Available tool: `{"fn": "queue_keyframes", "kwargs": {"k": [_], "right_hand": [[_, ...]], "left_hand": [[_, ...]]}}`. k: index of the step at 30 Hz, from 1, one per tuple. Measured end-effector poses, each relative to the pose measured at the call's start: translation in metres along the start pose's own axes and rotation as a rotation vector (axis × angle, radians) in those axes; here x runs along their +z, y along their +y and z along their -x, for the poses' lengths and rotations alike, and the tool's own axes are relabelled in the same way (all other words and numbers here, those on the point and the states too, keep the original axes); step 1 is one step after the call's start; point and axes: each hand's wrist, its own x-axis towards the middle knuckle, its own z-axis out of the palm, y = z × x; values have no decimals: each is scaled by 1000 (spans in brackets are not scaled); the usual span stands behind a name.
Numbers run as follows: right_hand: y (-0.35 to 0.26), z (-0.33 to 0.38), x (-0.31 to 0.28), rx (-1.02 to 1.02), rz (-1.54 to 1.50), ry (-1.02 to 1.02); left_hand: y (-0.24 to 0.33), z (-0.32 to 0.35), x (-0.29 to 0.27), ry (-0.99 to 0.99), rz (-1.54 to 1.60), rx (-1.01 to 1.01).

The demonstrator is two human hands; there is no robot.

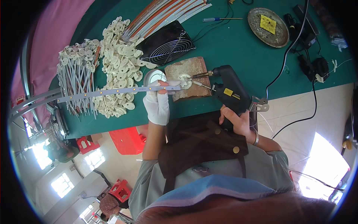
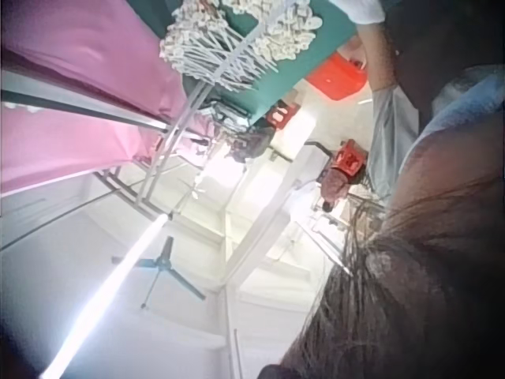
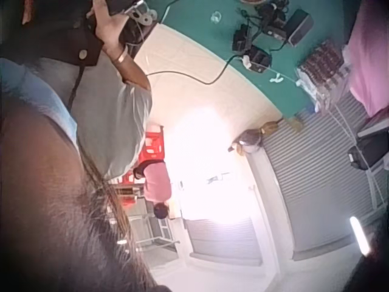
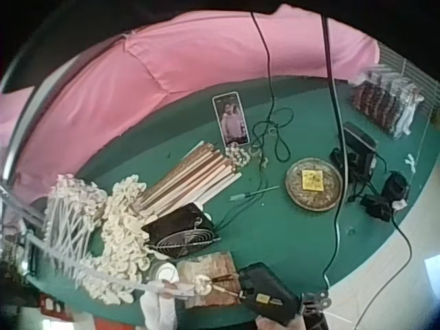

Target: The person solders circular bases to LED strips using a soldering gun and tests the connected LED strips, illuminating them.

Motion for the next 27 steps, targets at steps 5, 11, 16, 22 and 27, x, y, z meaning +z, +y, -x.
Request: {"fn": "queue_keyframes", "kwargs": {"k": [5, 11, 16, 22, 27], "right_hand": [[-1, 0, 1, 3, -29, 5], [-2, 1, 1, -6, -75, 5], [-4, 1, 1, 11, -26, -1], [-4, 1, -2, 16, -66, -8], [0, 2, -5, 0, -58, -16]], "left_hand": [[1, 0, 1, -4, 15, -3], [-2, 0, 3, 58, 8, 13], [-2, 0, 3, 60, 14, 7], [1, -1, 5, 59, 9, 0], [2, -2, 6, 53, 3, 5]]}}
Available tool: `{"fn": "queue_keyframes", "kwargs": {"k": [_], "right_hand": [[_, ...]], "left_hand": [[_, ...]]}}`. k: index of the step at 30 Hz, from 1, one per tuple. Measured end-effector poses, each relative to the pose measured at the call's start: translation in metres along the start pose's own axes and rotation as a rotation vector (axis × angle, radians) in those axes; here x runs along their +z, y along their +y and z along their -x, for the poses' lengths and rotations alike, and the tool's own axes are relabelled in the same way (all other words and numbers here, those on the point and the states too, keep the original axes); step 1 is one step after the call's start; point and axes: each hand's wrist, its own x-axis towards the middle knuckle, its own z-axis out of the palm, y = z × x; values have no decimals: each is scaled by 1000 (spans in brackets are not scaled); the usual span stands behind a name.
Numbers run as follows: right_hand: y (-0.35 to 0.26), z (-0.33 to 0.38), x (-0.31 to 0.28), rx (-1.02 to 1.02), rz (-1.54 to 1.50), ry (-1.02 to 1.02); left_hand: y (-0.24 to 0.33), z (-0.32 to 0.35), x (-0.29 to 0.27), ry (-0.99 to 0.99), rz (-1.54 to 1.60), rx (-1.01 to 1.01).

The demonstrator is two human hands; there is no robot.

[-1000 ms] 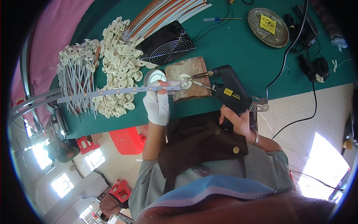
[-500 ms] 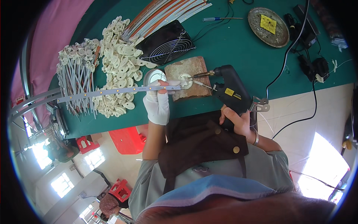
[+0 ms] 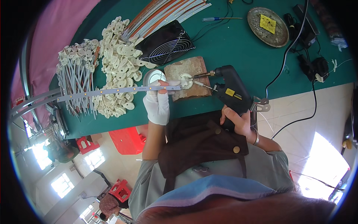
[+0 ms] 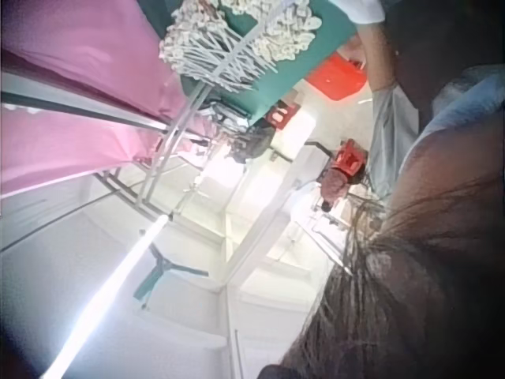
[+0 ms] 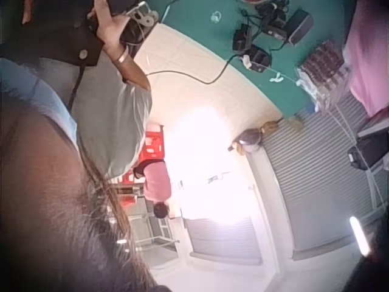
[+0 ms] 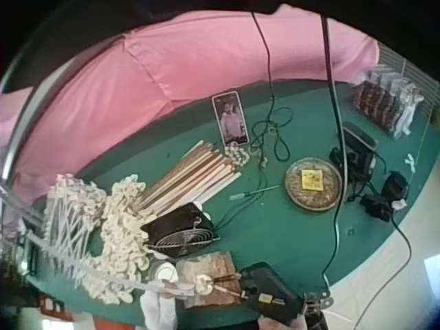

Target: The person solders circular bases to LED strips using a soldering gun and tests the connected LED strips, illuminating them.

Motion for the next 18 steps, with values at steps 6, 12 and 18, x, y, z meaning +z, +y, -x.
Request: {"fn": "queue_keyframes", "kwargs": {"k": [6, 12, 18], "right_hand": [[-2, 0, 0, 19, 3, -1], [-9, -1, 1, 59, 32, -10], [-12, -1, 2, 79, 15, 16]], "left_hand": [[1, 0, 2, 4, 12, 5], [-3, 1, -1, 21, -27, -1], [-4, 0, -1, 22, -29, 1]]}}
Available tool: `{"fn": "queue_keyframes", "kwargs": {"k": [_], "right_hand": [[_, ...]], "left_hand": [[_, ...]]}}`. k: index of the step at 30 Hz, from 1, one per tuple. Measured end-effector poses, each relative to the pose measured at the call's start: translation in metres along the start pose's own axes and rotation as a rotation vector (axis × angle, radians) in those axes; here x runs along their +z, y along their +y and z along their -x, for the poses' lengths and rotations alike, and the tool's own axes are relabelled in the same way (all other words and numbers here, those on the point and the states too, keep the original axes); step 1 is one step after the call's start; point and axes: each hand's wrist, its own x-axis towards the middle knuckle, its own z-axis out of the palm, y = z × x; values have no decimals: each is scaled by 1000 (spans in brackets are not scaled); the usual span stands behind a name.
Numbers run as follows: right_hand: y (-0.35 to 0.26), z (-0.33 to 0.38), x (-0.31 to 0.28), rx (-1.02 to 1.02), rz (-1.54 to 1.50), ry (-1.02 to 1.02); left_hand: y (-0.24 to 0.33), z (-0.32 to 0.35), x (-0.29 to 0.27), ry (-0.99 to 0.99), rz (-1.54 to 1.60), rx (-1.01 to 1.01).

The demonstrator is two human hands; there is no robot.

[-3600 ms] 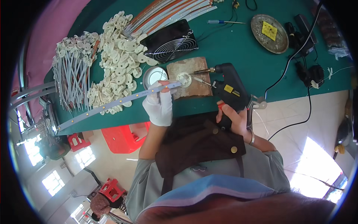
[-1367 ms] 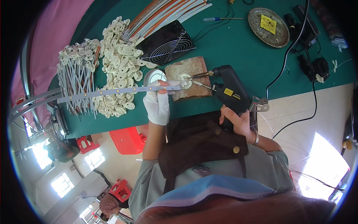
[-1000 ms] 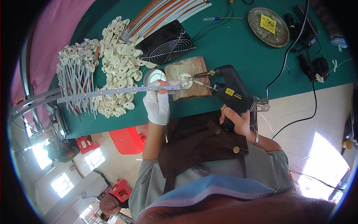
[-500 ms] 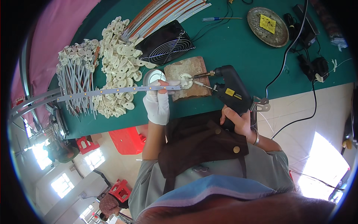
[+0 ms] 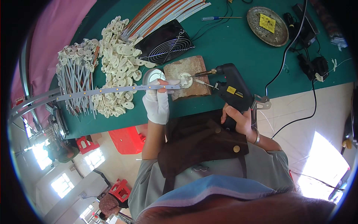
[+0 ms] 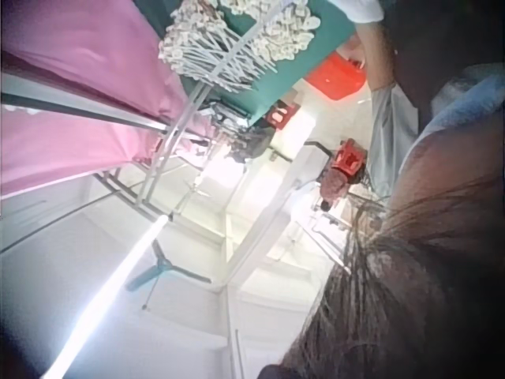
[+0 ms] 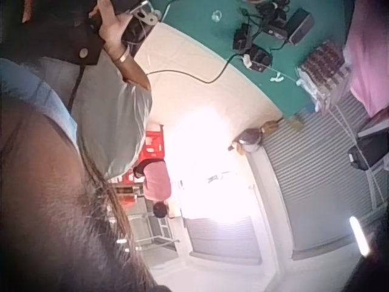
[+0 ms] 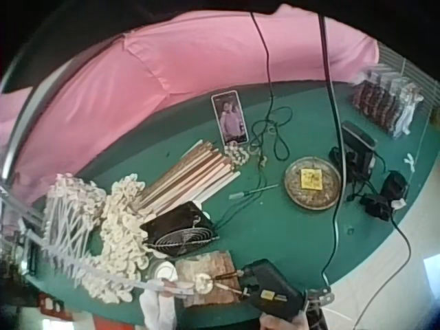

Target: The person solders circular bases to LED strips using a soldering gun and tests the connected LED strips, illuminating them.

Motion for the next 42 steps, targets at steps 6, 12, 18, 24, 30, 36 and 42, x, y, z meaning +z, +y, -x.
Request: {"fn": "queue_keyframes", "kwargs": {"k": [6, 12, 18, 24, 30, 36, 42], "right_hand": [[3, -1, -1, -83, 30, -4], [7, 0, -3, -20, -12, 36], [1, 1, 1, -6, 11, 65], [4, 1, 0, -16, -5, 63], [6, 1, 1, -13, -2, 56], [3, 2, -1, -22, -80, 56], [3, 0, 2, -41, -36, 81]], "left_hand": [[1, 0, 0, 3, 2, -3], [4, -1, 2, -7, 15, 11], [5, -1, 3, -14, 20, 16], [-2, 1, -5, -88, -88, 10], [1, 3, -4, -51, -41, -19], [4, 3, 0, -36, 91, -84], [7, 1, 0, -17, 175, -83]]}}
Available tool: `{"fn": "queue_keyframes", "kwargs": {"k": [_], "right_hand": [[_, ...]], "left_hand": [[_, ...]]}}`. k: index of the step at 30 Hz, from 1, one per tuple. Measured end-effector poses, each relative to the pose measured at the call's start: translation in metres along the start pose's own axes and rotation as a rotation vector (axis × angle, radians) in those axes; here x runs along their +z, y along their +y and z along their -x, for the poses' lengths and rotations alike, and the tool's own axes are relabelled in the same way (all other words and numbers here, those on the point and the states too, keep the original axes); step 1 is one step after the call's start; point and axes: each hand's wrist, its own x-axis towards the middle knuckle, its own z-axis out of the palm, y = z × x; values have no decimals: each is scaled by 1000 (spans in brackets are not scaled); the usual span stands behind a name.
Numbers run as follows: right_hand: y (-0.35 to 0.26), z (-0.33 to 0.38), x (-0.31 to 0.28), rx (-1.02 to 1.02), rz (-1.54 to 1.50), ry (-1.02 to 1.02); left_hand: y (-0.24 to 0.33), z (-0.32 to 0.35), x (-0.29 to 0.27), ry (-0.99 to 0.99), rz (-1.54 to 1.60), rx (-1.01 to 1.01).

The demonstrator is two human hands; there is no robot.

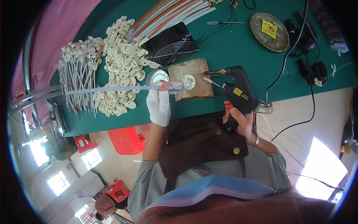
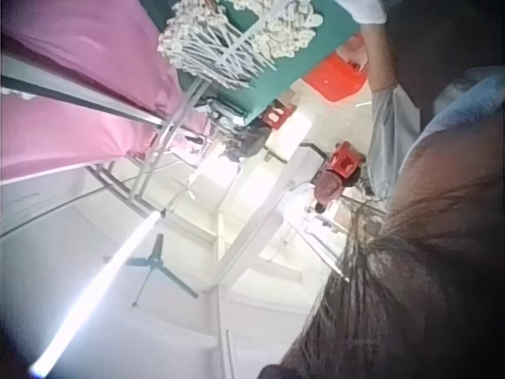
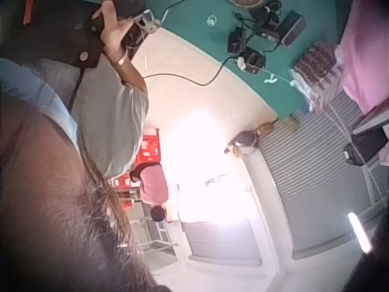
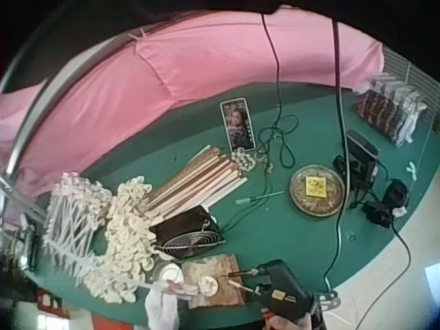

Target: The person solders circular bases to LED strips using a soldering gun and tests the connected LED strips, illuminating them.

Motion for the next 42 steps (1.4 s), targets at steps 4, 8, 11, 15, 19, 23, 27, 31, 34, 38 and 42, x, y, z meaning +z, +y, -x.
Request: {"fn": "queue_keyframes", "kwargs": {"k": [4, 8, 11, 15, 19, 23, 27, 31, 34, 38, 42], "right_hand": [[-4, 0, 2, -91, 46, 12], [1, -3, -3, -207, 82, 110], [0, -9, -4, -279, 138, 87], [2, -15, -6, -290, 97, 85], [5, -16, -4, -326, 128, 79], [8, -17, -2, -359, 223, 88], [7, -17, 0, -362, 196, 136], [6, -16, -1, -371, 186, 104], [4, -15, 0, -369, 203, 73], [4, -14, 8, -343, 220, 113], [2, -13, 8, -317, 193, 126]], "left_hand": [[3, 7, -14, 94, 111, -81], [5, -4, -49, 217, 245, -110], [16, -31, -95, 397, 97, -116], [2, -110, -192, 411, -429, 102], [29, -184, -304, 354, -2235, 36], [40, -225, -356, 226, -1782, -300], [-16, -222, -376, 668, 33, -234], [-18, -167, -324, 458, -481, -291], [-23, -127, -288, 216, -922, -127], [-1, -109, -240, 57, -1210, -274], [2, -112, -221, 37, -1315, -303]]}}
